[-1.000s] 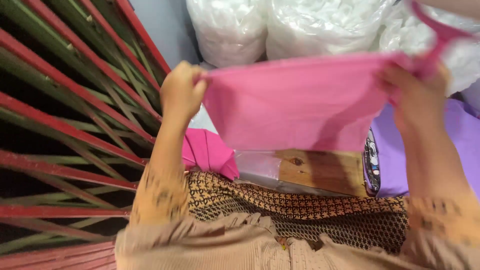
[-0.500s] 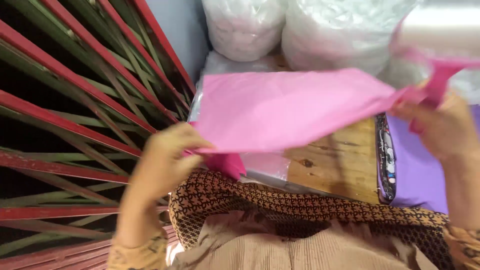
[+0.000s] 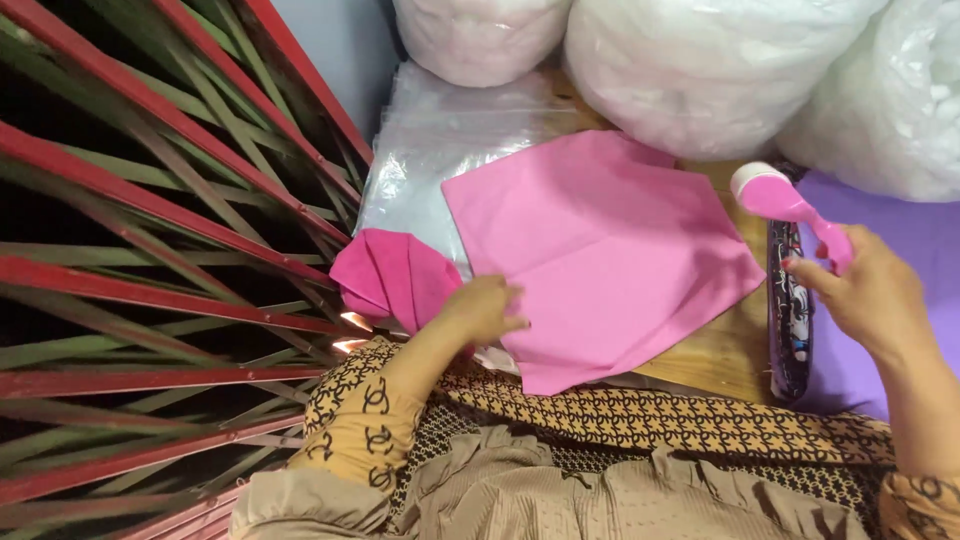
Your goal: Cleaning a pink fabric pouch with a lint roller and then stuffing it with white fiberfill material.
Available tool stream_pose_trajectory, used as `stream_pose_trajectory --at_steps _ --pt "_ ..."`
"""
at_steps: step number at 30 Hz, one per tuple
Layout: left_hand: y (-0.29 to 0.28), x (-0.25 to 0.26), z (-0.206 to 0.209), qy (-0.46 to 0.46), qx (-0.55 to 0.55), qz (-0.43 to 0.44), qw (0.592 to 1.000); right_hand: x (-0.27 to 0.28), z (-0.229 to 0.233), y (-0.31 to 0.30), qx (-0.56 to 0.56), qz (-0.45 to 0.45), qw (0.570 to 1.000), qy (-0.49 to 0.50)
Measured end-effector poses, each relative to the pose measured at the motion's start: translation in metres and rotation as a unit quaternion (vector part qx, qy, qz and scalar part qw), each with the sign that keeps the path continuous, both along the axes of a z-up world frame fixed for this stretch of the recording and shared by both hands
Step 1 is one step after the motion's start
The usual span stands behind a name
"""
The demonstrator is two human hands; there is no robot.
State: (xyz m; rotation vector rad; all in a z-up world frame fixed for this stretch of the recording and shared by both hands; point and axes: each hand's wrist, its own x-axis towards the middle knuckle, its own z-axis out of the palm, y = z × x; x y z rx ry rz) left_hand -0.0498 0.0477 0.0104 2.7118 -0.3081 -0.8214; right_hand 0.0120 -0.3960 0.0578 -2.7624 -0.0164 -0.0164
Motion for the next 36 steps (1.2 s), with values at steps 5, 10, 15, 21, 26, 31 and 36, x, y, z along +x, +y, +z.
stream_pose_trajectory --at_steps 5,10,15,21,26,31,36 --pt "-0.006 0.022 -0.017 -0.042 0.064 0.059 0.995 -0.003 0.024 0.071 -0.160 0.059 0.985 0.026" --pt "-0.007 0.043 -0.043 -0.028 0.149 0.034 0.988 0.008 0.000 0.157 -0.225 0.235 0.945 -0.023" --pt "0.008 0.062 -0.019 -0.021 0.183 0.045 0.982 0.054 -0.055 0.158 -0.211 0.307 0.914 -0.160" --pt "0.033 0.094 -0.069 -0.103 0.198 0.003 0.975 0.020 0.008 0.017 -0.436 0.175 0.880 0.076" --pt "0.021 0.090 -0.054 -0.093 0.169 0.015 0.981 -0.007 0.057 0.044 -0.523 0.135 0.840 0.056" --pt "0.025 0.083 -0.061 -0.105 0.154 0.048 0.981 0.005 0.016 0.170 -0.267 0.242 0.932 -0.043" --pt "0.029 0.089 -0.063 -0.075 0.172 0.054 0.981 0.002 -0.040 0.209 -0.113 0.268 0.956 -0.028"
